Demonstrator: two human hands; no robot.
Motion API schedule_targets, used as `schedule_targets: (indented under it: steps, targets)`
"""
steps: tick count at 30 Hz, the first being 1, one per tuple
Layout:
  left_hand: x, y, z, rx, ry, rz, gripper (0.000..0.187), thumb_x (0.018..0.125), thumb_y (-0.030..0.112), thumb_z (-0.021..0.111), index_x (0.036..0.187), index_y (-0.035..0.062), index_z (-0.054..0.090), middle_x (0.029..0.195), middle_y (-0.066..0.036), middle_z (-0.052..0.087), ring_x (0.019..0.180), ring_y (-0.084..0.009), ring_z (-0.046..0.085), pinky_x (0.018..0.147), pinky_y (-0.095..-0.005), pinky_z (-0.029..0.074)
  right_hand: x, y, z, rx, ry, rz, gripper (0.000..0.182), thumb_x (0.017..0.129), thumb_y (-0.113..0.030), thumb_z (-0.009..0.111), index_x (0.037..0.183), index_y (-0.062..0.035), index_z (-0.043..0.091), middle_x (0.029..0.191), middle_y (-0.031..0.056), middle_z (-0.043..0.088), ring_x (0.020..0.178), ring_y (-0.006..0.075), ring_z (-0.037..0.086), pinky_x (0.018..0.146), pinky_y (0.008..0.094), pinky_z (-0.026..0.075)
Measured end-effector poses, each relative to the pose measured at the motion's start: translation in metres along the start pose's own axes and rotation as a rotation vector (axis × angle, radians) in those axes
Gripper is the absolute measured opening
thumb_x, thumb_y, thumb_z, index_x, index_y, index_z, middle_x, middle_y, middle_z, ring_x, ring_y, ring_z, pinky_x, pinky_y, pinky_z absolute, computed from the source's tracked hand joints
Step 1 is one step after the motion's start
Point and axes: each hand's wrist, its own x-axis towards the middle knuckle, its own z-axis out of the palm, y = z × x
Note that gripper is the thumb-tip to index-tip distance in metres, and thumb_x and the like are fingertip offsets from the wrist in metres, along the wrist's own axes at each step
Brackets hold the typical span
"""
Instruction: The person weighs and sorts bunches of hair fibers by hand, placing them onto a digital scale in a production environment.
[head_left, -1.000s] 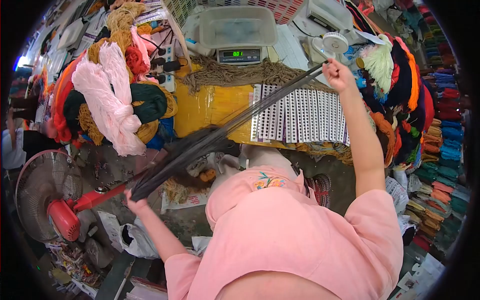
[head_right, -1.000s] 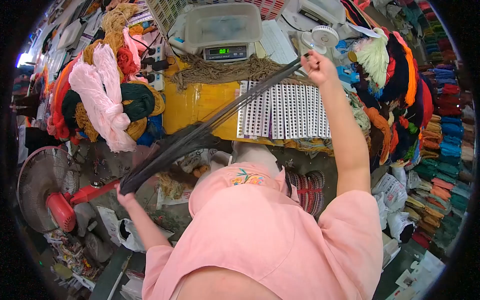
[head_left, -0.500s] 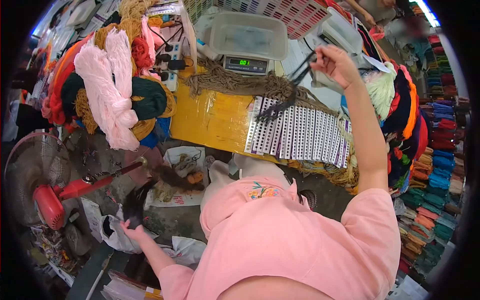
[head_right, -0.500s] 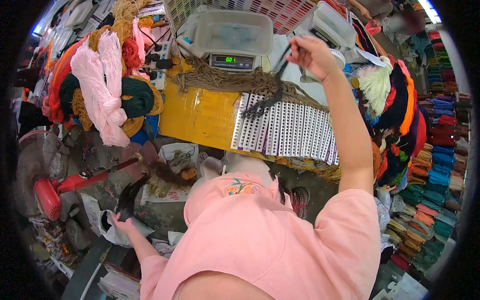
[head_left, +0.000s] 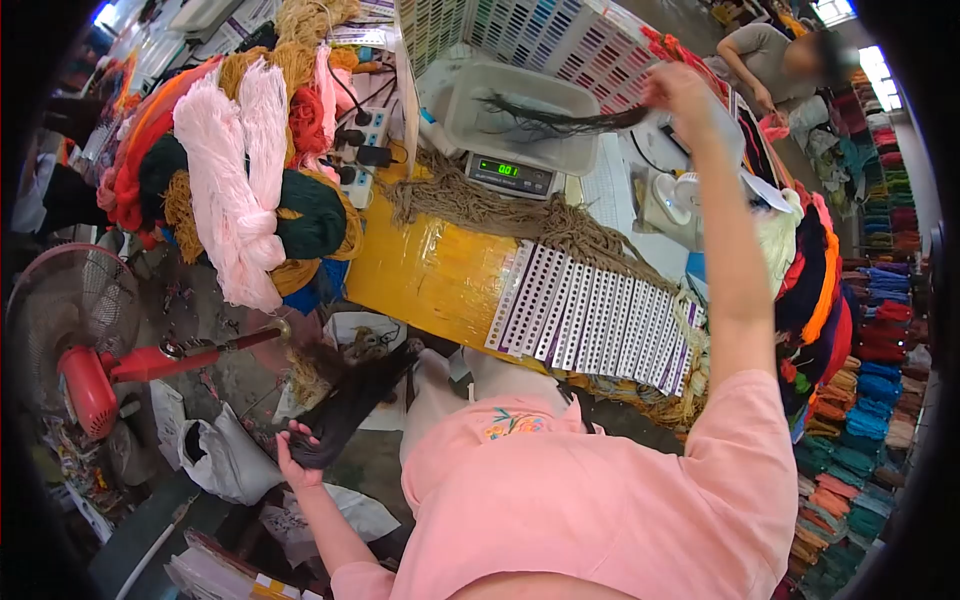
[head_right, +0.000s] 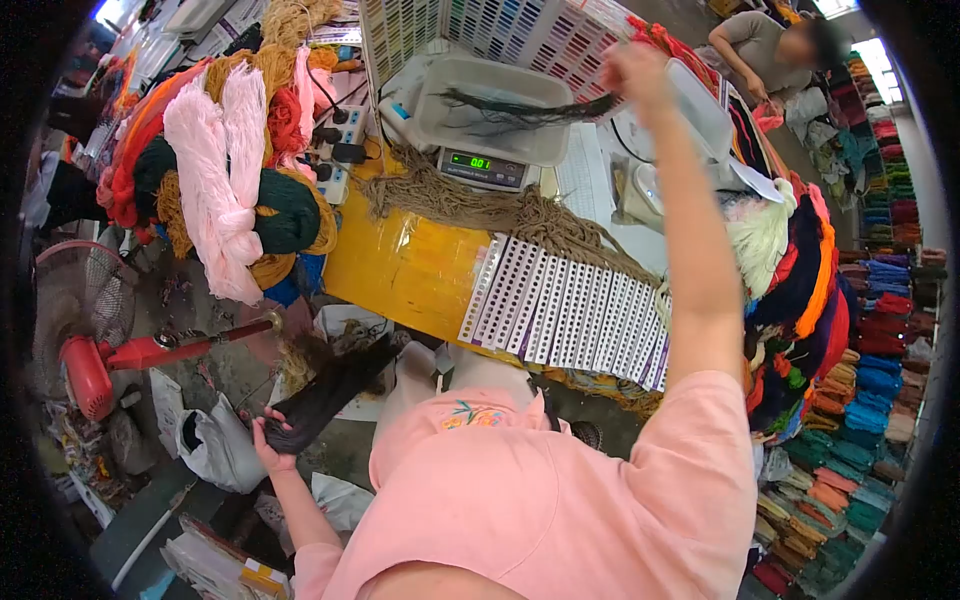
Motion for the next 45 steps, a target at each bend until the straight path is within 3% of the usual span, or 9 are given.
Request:
schedule_targets:
  steps: [2,4,7,12,16,18,23,36,45]
  targets:
    - [-0.004,-0.016,0.007,0.013,-0.009,-0.083,0.017,0.081,0.026,0.042,0.078,0.012,0.052,0.092,-0.003,0.051,0.076,-0.013,0.049,0.056,-0.0298,0.046,-0.006,0.055,0.042,-0.323,-0.071,-0.022,0.018,0.073,-0.019,0.049,0.069,-0.0016,0.053,0.058,0.0071,0.054,0.052,0.0146,0.055,0.047,0.0279,0.043]
    - [-0.007,-0.032,0.019,0.049,-0.069,-0.109,0.017,0.082,0.027,0.041,0.078,0.0124,0.049,0.075,0.0,0.047,0.066,-0.011,0.045,0.054,-0.0278,0.044,-0.023,0.125,0.075,-0.951,-0.036,-0.549,0.016,0.071,-0.015,0.045,0.071,-0.0025,0.055,0.066,0.0155,0.056,0.061,0.0292,0.055,0.055,0.0366,0.044]
    - [-0.01,-0.05,0.056,0.128,-0.216,-0.158,0.018,0.082,0.026,0.041,0.071,0.0116,0.044,0.06,0.003,0.036,0.061,-0.0106,0.04,0.061,-0.0321,0.04,-0.07,0.162,0.109,-1.087,-0.389,0.065,0.016,0.07,-0.013,0.048,0.077,-0.0007,0.054,0.077,0.0182,0.053,0.072,0.0342,0.05,0.063,0.0406,0.04]
    - [0.003,-0.08,0.123,0.223,-0.462,-0.228,0.021,0.081,0.025,0.041,0.068,0.0091,0.045,0.062,0.001,0.038,0.076,-0.0173,0.045,0.082,-0.0492,0.034,-0.143,0.169,0.125,-0.624,0.108,-0.186,0.022,0.068,-0.008,0.053,0.089,-0.0016,0.052,0.084,0.0138,0.052,0.069,0.0256,0.053,0.061,0.0307,0.043]
    - [0.009,-0.11,0.179,0.236,-0.56,-0.218,0.016,0.08,0.012,0.041,0.073,0.0009,0.051,0.093,-0.011,0.047,0.096,-0.0252,0.043,0.082,-0.0482,0.035,-0.213,0.145,0.149,-0.325,-0.092,0.177,0.018,0.065,-0.009,0.056,0.081,-0.0008,0.053,0.087,0.0117,0.05,0.071,0.0199,0.052,0.06,0.0275,0.042]
    - [0.008,-0.119,0.204,0.36,-0.625,-0.201,0.016,0.08,0.01,0.042,0.075,-0.0001,0.053,0.099,-0.012,0.047,0.096,-0.0247,0.044,0.082,-0.0441,0.036,-0.241,0.12,0.165,-0.213,-0.119,0.041,0.017,0.066,-0.009,0.057,0.08,-0.0013,0.054,0.087,0.0112,0.05,0.071,0.0191,0.052,0.06,0.0252,0.043]
    - [0.004,-0.135,0.233,0.433,-0.639,-0.078,0.021,0.082,0.012,0.037,0.085,-0.0026,0.053,0.104,-0.013,0.045,0.097,-0.0227,0.044,0.082,-0.0381,0.037,-0.269,0.02,0.192,0.127,-0.231,0.202,0.01,0.072,-0.007,0.054,0.074,0.0021,0.055,0.068,0.001,0.049,0.052,0.0045,0.044,0.045,0.0178,0.035]
    - [-0.014,-0.133,0.24,0.309,-0.797,-0.121,0.048,0.084,0.034,0.03,0.105,-0.0067,0.041,0.114,-0.017,0.037,0.105,-0.0251,0.037,0.089,-0.0348,0.028,-0.293,-0.033,0.214,0.721,-0.374,0.554,0.007,0.067,-0.003,0.052,0.07,0.0002,0.058,0.05,-0.0016,0.044,0.043,0.0042,0.036,0.038,0.0175,0.027]
    - [-0.017,-0.126,0.235,0.378,-0.768,-0.169,0.033,0.083,0.019,0.033,0.099,-0.0058,0.047,0.114,-0.019,0.037,0.106,-0.0252,0.036,0.088,-0.0344,0.029,-0.306,-0.031,0.211,1.086,-0.326,0.637,0.008,0.067,0.0,0.05,0.07,-0.0012,0.057,0.088,0.0097,0.056,0.049,0.0065,0.041,0.043,0.0178,0.033]
